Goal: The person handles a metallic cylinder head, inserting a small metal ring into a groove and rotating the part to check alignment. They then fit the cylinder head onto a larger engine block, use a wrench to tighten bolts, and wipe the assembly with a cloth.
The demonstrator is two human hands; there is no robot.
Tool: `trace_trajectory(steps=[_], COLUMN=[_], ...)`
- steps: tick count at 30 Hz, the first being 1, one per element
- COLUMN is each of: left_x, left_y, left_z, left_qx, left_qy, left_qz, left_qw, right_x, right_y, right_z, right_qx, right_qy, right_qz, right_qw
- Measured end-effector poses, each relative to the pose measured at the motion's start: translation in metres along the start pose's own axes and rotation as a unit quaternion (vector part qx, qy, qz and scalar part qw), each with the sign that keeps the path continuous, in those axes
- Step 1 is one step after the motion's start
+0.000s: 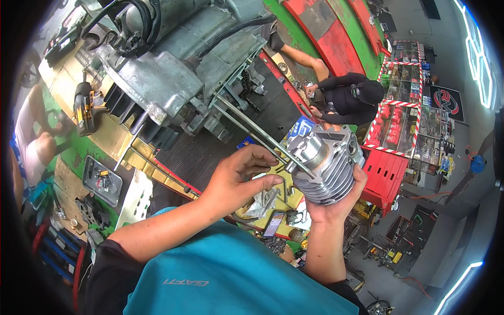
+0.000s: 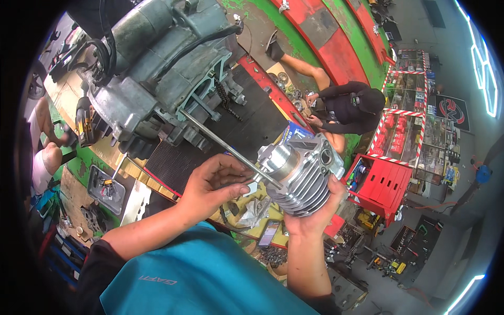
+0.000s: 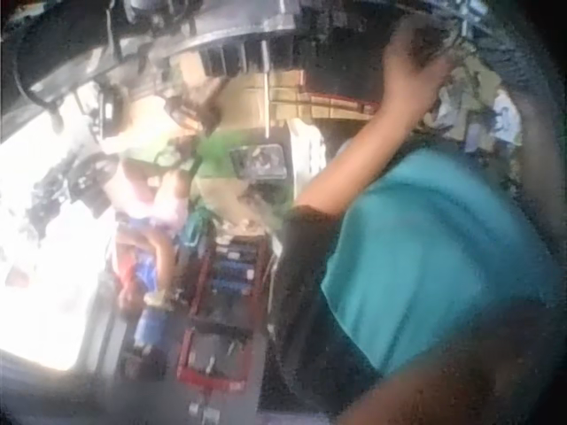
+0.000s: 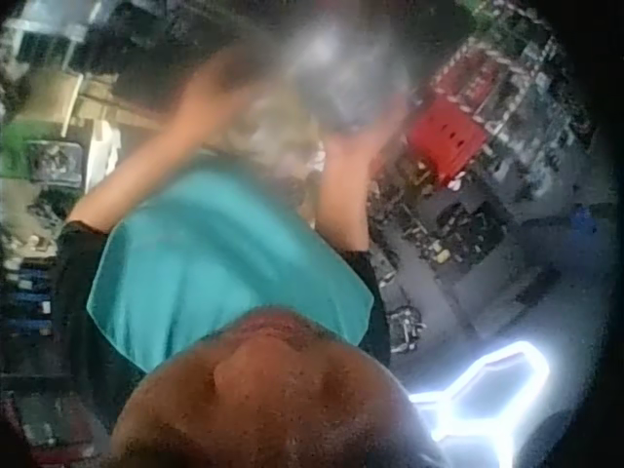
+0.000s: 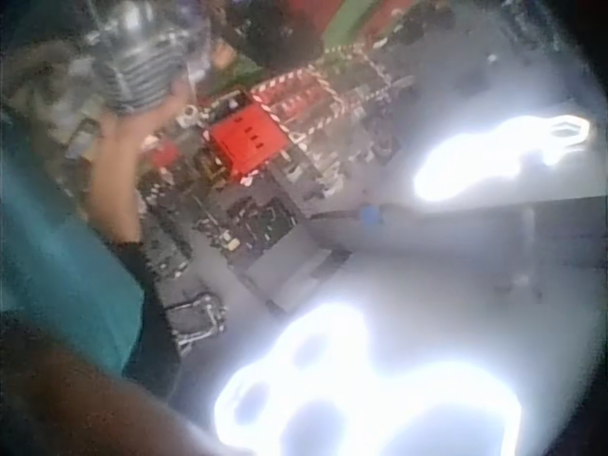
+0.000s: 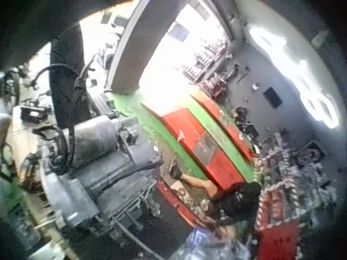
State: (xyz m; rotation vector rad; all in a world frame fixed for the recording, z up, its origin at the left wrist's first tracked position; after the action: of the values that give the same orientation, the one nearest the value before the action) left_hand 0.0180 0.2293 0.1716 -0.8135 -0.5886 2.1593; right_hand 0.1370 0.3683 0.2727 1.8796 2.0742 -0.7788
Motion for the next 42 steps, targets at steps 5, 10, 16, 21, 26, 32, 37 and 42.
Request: trace_trajectory(steps=[5,10,16,21,26,32,37,42], left_x=[0.000,0.000,0.001,0.008,0.021,0.029,0.037,0.041], left_y=[-0.001,0.003,0.013,0.024,0.017,0.018,0.022,0.025], left_z=[0.002,-0.005,-0.010,-0.004,0.004,0.013,-0.003,-0.008], left_qx=[-0.024,-0.020,-0.063,-0.091,-0.144,-0.250,-0.307,-0.320], left_qy=[0.018,-0.008,-0.042,-0.067,-0.063,-0.062,-0.079,0.006], left_qz=[0.005,0.034,0.093,0.153,0.112,0.045,0.002,-0.007], left_qw=[1.000,0.999,0.993,0.982,0.981,0.965,0.948,0.947], right_x=[0.000,0.003,0.007,0.005,0.005,0.003,0.002,-0.001], right_y=[-0.013,-0.017,-0.026,-0.040,-0.043,-0.049,-0.058,-0.062], right_z=[0.000,0.006,0.010,0.015,0.015,0.020,0.023,0.025], right_qx=[-0.022,-0.025,-0.070,-0.061,-0.080,-0.101,-0.127,-0.178], right_qy=[0.001,-0.013,-0.020,-0.046,-0.062,-0.036,-0.041,-0.043], right_qz=[0.010,-0.009,-0.026,-0.026,-0.036,-0.018,-0.033,-0.005], right_qw=[1.000,1.000,0.997,0.997,0.994,0.994,0.990,0.983])
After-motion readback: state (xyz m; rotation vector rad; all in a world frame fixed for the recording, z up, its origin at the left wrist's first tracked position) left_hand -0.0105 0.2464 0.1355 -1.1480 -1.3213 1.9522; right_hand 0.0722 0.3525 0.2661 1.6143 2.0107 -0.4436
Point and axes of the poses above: each hand's wrist, its own x-axis towards the middle knuckle, its own y-axis out of the back of the hand, z = x × y, the point moved 1 cm from there along x, towards the middle knuckle, and after that the axes turned 15 degrees about z, right-handed, at the moved point
